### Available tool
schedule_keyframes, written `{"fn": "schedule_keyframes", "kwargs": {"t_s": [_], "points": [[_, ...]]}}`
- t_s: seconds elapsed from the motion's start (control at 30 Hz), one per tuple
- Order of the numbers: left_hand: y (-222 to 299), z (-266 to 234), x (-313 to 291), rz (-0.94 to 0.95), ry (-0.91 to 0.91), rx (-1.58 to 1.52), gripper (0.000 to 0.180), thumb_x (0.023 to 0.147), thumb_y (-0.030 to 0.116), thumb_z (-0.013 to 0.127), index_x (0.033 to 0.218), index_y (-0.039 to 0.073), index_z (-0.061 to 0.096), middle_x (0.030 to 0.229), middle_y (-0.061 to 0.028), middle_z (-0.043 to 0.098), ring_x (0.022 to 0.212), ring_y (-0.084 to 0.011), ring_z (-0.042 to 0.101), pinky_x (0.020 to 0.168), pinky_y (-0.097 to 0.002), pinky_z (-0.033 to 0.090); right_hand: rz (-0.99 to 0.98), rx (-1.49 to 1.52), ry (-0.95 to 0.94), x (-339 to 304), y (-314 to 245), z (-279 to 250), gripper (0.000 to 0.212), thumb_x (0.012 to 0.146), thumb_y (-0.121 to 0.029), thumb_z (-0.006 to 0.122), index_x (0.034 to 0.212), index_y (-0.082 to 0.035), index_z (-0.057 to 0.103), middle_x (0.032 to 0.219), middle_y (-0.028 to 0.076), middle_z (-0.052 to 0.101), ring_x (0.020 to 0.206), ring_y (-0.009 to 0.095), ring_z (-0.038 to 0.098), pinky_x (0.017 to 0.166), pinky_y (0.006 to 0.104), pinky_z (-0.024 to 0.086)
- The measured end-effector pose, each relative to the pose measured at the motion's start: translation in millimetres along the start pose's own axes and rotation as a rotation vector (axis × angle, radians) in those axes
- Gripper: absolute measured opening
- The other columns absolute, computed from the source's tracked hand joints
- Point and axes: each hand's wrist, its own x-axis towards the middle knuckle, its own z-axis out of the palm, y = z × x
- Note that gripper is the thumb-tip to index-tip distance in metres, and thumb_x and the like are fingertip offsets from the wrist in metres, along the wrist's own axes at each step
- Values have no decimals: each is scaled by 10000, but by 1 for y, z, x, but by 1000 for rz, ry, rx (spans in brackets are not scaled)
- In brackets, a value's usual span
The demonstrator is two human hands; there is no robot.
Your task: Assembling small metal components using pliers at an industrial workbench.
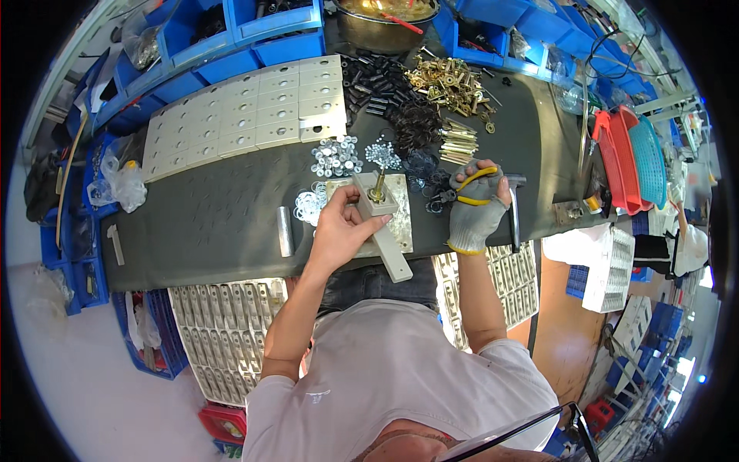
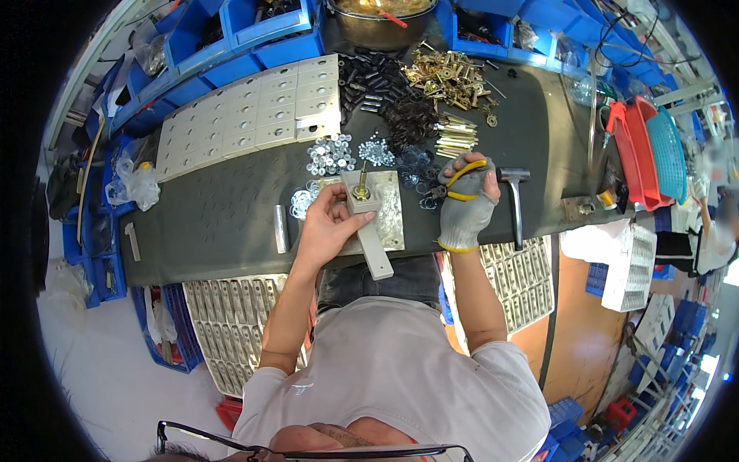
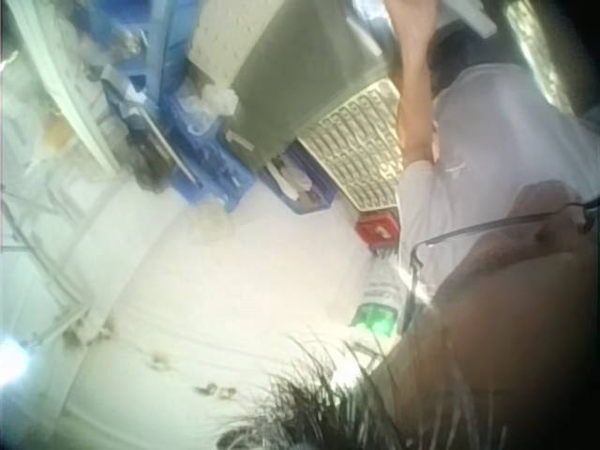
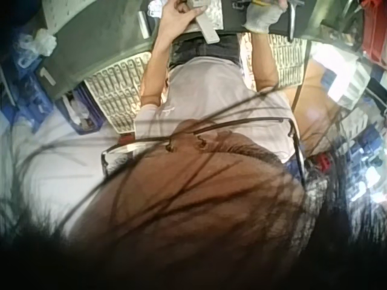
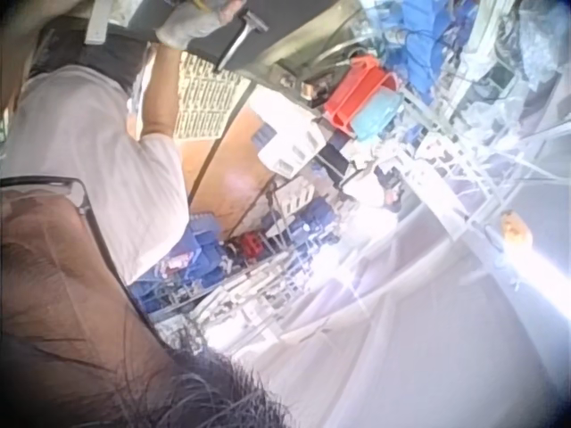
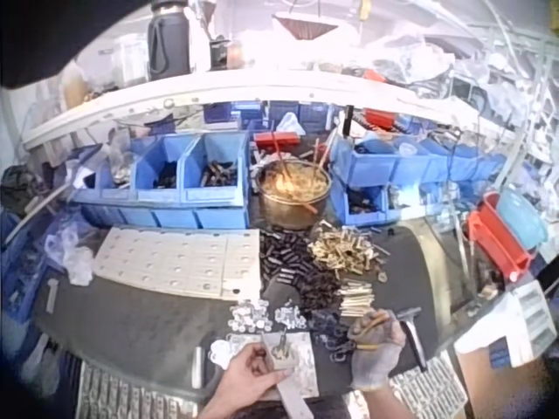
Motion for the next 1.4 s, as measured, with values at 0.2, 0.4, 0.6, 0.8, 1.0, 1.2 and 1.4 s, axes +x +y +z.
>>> {"fn": "schedule_keyframes", "kwargs": {"t_s": [0.2, 0.4, 0.6, 0.8, 1.0, 1.2, 1.4], "points": [[15, 0, -4, -40, -4, 190, 526, 807, 33, 845, 1241, -35, 555, 829, 2, 629, 602, -11, 483, 552, -198, 406, 13, -6, -20, 0, -1, -8, 446, 959, -494, 553, 1089, -69, 599, 952, 94, 541, 857, 225, 521, 785, 362, 449], [6, 2, 1, -11, -18, 114, 588, 778, -23, 840, 1280, -8, 535, 1067, -33, 631, 651, -13, 508, 574, -202, 440, 9, -12, 4, 5, -1, -17, 468, 964, -471, 512, 1148, -54, 620, 987, 94, 587, 917, 242, 581, 831, 381, 473], [-8, -11, 4, -33, -148, -212, 610, 837, -119, 729, 1361, -12, 434, 1173, -69, 586, 700, -48, 542, 593, -212, 481, 47, -99, -110, 22, 15, -8, 544, 971, -430, 523, 1277, 11, 609, 1034, 118, 655, 915, 219, 656, 828, 334, 522], [-4, -18, -3, -85, -258, -326, 659, 920, -61, 672, 1481, -7, 330, 1260, -90, 585, 748, -81, 579, 648, -250, 509, 22, -200, -119, 25, 24, -14, 365, 996, -413, 525, 1075, -61, 585, 917, 89, 566, 825, 222, 560, 793, 377, 475], [0, -17, 0, -229, -212, -209, 555, 951, -36, 600, 1467, -20, 396, 1201, -104, 616, 748, -98, 593, 659, -268, 543, 42, 32, 109, 2, 16, 6, 308, 1019, -397, 540, 950, -101, 487, 836, 61, 486, 742, 194, 494, 687, 362, 436], [-3, -4, -3, -144, -96, -238, 497, 943, 21, 550, 1430, -28, 466, 1037, -58, 629, 679, -77, 570, 588, -239, 525, 93, -125, -60, -25, 12, 1, 419, 969, -453, 553, 1099, -54, 545, 963, 80, 530, 876, 207, 541, 802, 361, 468], [-1, -3, -1, -149, -82, -238, 477, 942, 26, 538, 1411, -31, 476, 1115, -88, 627, 713, -103, 611, 594, -257, 565, 273, -160, -250, -22, 9, -14, 641, 914, -559, 553, 1216, 3, 612, 988, 98, 596, 905, 201, 597, 836, 343, 491]]}}
